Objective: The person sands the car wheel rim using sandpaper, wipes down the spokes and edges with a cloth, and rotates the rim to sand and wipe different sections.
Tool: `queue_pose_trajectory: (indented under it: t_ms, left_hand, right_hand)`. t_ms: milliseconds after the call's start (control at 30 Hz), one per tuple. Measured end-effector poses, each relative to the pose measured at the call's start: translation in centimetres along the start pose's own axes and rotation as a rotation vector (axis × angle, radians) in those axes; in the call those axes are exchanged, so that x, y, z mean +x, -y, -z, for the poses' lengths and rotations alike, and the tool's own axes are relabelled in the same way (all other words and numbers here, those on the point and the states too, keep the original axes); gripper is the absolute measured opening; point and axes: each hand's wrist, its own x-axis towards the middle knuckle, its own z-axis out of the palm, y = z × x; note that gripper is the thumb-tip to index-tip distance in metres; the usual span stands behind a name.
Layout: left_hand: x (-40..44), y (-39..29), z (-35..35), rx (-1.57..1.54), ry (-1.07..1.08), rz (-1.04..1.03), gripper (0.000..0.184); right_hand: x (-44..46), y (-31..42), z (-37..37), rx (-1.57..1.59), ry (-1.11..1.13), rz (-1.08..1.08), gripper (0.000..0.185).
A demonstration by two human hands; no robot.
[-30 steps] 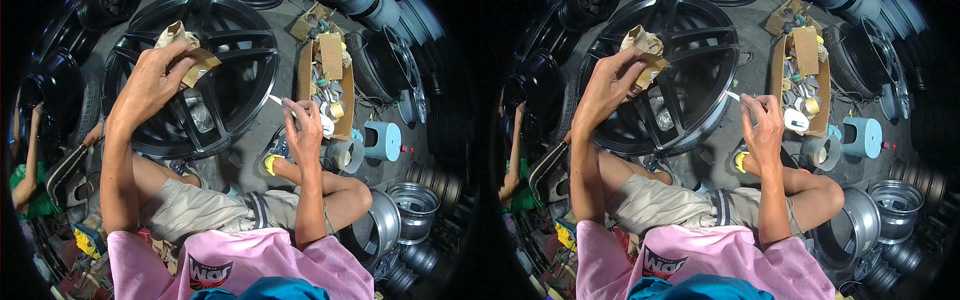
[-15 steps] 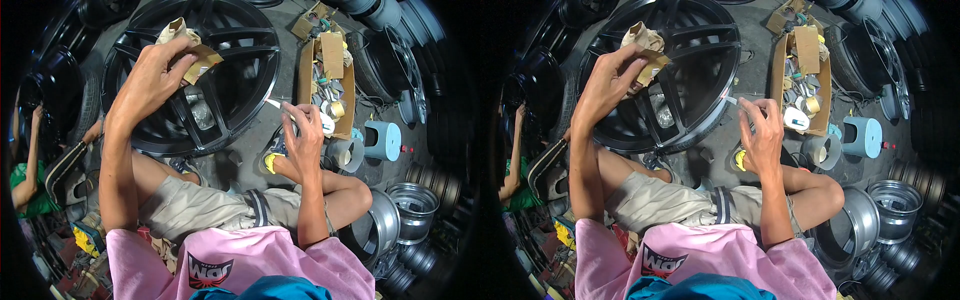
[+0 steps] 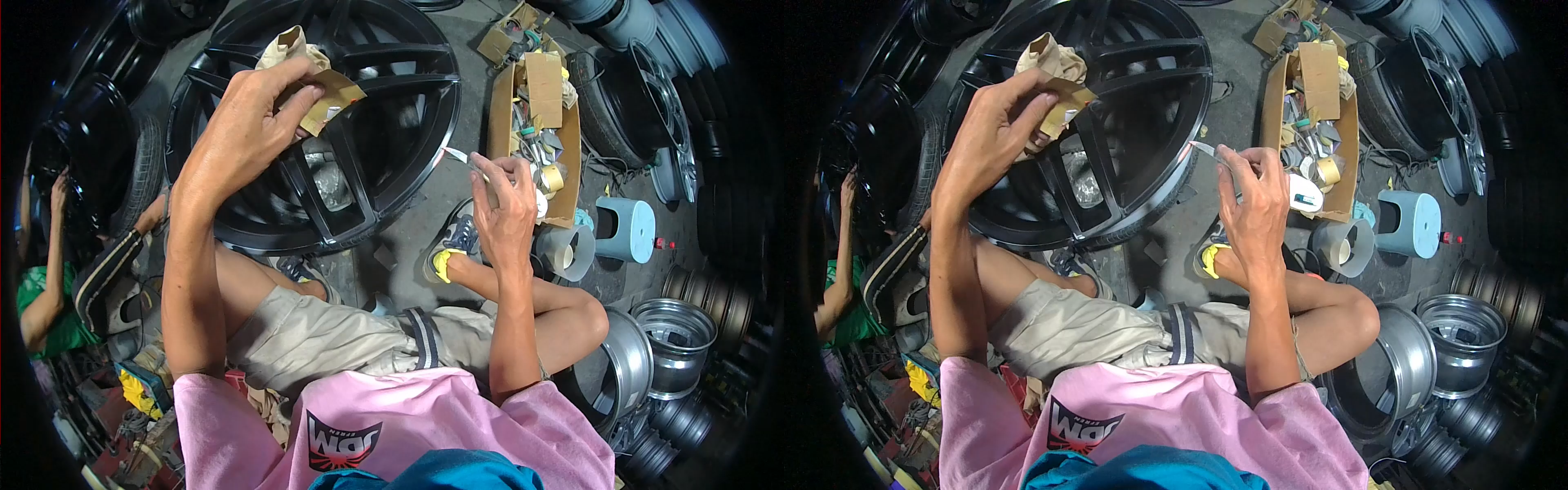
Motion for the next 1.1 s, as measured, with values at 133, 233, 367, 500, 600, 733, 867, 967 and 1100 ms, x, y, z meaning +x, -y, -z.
queue_pose_trajectory:
  t_ms: [133, 233, 367, 500, 600, 733, 867, 967, 1100]
  left_hand:
    - [0.0, 0.0, 0.0, -0.004, 0.001, -0.011, 0.020]
    - [-0.1, -0.1, 0.0, -0.019, 0.004, -0.005, 0.019]
    - [0.1, -0.4, 0.0, -0.047, 0.014, 0.036, 0.020]
    - [0.0, 0.0, -0.3, -0.037, -0.043, -0.041, 0.019]
    - [0.0, -0.9, 0.2, 0.007, 0.004, 0.008, 0.019]
    - [0.1, -1.0, -0.2, -0.056, 0.031, 0.080, 0.018]
    - [0.1, -1.1, -0.7, -0.072, 0.022, 0.094, 0.018]
    - [0.2, -1.2, -0.6, -0.058, 0.025, 0.116, 0.018]
    - [0.2, -0.9, -0.7, -0.049, 0.020, 0.105, 0.018]
  right_hand:
    - [-0.1, 0.1, 0.0, 0.020, 0.031, -0.010, 0.030]
    - [-0.3, 0.5, 0.2, 0.027, 0.047, -0.015, 0.030]
    - [-0.5, 0.8, 0.6, 0.023, 0.066, 0.005, 0.029]
    - [-1.1, 1.0, 0.9, 0.094, 0.108, -0.033, 0.029]
    - [-1.9, 0.0, 0.4, 0.231, 0.070, -0.096, 0.026]
    - [-3.0, -0.9, -3.2, 0.703, -0.032, -0.396, 0.024]
    - [-3.7, -0.6, -5.8, 0.828, -0.030, -0.505, 0.023]
    - [-4.1, -0.6, -7.8, 0.935, -0.070, -0.560, 0.023]
    - [-5.2, -0.6, -8.5, 0.958, -0.020, -0.607, 0.024]
